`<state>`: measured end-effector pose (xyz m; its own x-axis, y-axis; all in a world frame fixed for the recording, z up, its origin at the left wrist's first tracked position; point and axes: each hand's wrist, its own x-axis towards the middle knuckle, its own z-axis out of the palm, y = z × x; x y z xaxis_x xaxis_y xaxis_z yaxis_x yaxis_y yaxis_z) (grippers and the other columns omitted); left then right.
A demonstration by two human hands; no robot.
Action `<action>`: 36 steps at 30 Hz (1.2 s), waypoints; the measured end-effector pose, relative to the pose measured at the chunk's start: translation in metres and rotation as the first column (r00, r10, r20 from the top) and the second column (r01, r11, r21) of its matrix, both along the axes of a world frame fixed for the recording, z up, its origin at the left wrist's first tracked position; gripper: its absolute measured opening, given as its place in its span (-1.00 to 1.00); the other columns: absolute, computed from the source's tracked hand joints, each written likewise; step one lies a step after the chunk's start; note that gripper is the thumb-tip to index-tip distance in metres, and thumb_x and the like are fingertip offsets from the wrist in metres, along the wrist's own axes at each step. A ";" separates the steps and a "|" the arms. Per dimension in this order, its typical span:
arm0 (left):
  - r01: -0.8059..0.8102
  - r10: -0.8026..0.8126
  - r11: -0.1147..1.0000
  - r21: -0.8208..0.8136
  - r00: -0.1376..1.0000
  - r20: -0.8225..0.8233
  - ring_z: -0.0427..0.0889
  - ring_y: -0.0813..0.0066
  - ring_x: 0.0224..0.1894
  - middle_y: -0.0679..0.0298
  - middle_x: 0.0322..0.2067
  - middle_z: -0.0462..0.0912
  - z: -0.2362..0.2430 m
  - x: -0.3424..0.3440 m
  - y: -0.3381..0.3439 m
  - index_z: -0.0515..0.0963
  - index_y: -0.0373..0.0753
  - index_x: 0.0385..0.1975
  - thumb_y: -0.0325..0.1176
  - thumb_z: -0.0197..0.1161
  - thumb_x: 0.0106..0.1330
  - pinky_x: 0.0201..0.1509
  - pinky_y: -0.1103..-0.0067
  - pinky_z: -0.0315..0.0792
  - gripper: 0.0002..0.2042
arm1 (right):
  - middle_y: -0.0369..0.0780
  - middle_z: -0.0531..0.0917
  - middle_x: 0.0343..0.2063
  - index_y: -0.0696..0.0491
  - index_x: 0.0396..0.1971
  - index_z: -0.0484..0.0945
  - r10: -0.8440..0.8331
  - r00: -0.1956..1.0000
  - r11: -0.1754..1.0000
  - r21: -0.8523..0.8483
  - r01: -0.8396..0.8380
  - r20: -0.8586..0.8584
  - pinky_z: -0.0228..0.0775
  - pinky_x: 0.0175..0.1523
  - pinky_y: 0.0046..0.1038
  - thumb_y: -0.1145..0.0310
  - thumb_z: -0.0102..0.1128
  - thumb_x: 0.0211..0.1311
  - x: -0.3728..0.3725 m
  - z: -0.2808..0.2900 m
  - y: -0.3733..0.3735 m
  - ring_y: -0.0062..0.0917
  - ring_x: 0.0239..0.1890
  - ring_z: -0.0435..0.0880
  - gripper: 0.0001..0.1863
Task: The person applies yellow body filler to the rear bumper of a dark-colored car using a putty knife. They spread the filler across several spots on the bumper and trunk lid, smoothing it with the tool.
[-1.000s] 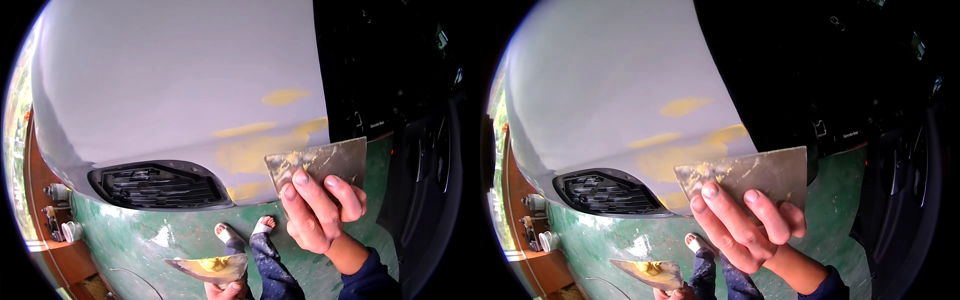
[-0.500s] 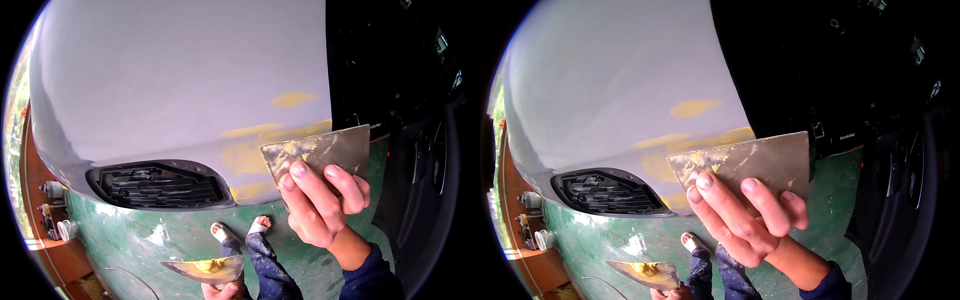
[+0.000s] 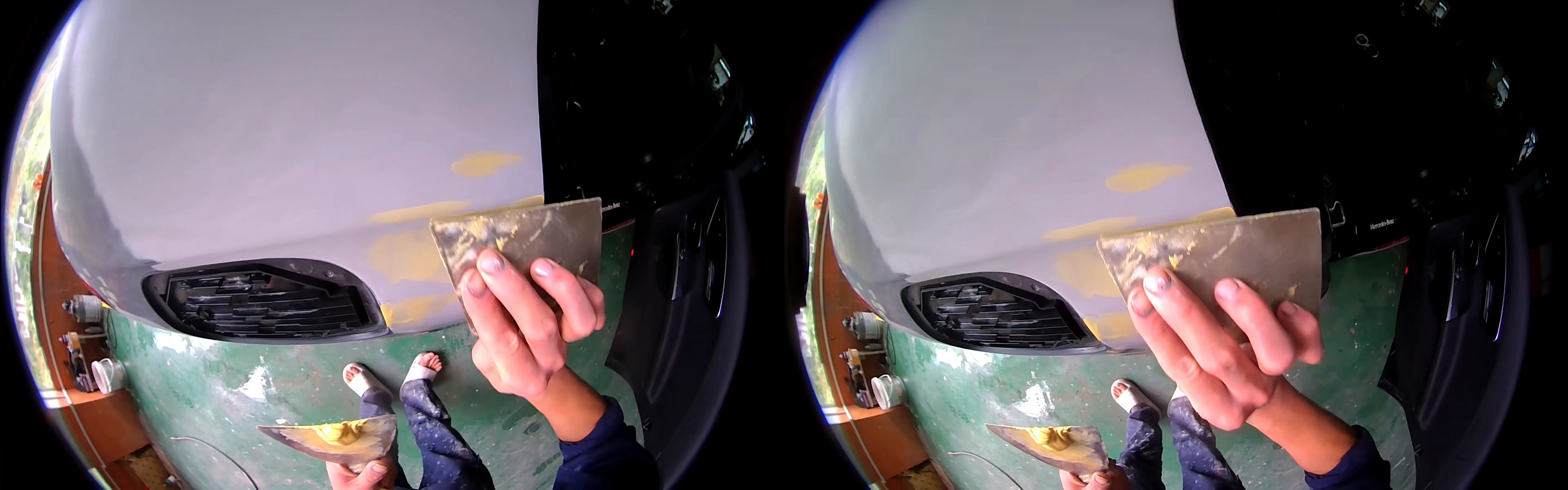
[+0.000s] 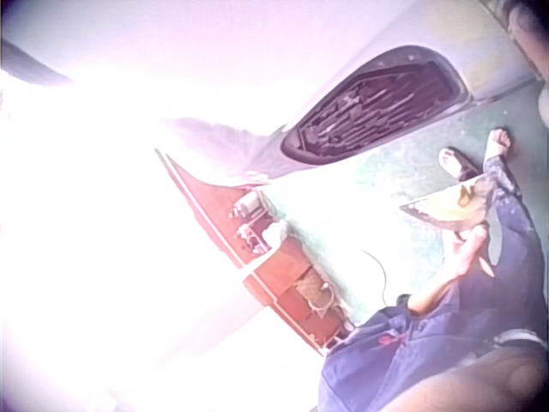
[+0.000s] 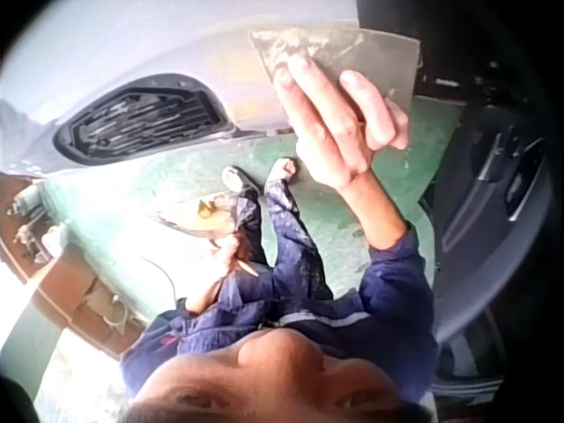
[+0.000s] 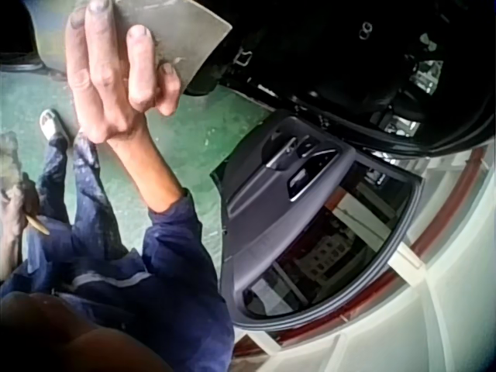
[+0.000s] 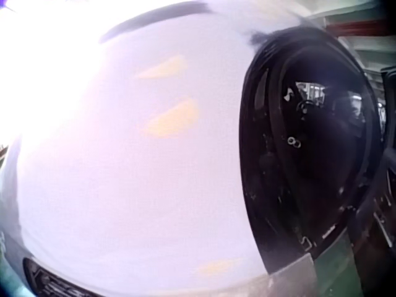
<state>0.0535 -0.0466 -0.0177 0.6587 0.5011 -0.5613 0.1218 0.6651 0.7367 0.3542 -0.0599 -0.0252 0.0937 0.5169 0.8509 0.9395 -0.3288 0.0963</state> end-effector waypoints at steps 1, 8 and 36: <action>0.001 -0.001 1.000 0.001 1.000 0.001 0.41 0.41 -0.69 0.19 -0.68 0.40 0.000 0.000 0.000 0.39 -0.39 -0.15 -0.44 0.20 0.38 -0.64 0.49 0.34 -0.81 | -0.35 0.73 -0.10 -0.05 -0.21 0.74 -0.007 1.000 1.000 -0.003 0.007 -0.003 0.20 0.07 -0.42 0.43 0.41 0.10 0.001 -0.001 0.001 -0.41 0.05 0.48 -0.78; -0.006 0.006 1.000 0.024 1.000 -0.004 0.41 0.41 -0.70 0.19 -0.68 0.40 -0.002 0.001 0.001 0.38 -0.41 -0.16 -0.45 0.19 0.38 -0.65 0.49 0.34 -0.81 | -0.37 0.73 -0.10 -0.05 -0.21 0.74 -0.006 1.000 1.000 -0.026 0.005 -0.025 0.20 0.09 -0.39 0.43 0.40 0.12 -0.004 -0.001 -0.003 -0.43 0.06 0.48 -0.80; 0.025 -0.028 0.996 -0.083 0.999 -0.043 0.42 0.42 -0.65 0.20 -0.66 0.41 0.007 0.004 0.007 0.43 -0.38 -0.37 -0.41 0.19 0.38 -0.60 0.53 0.34 -0.83 | -0.40 0.73 -0.11 -0.09 -0.24 0.75 0.027 1.000 1.000 -0.015 -0.027 0.013 0.20 0.07 -0.41 0.41 0.39 0.14 0.008 -0.006 -0.013 -0.44 0.06 0.47 -0.83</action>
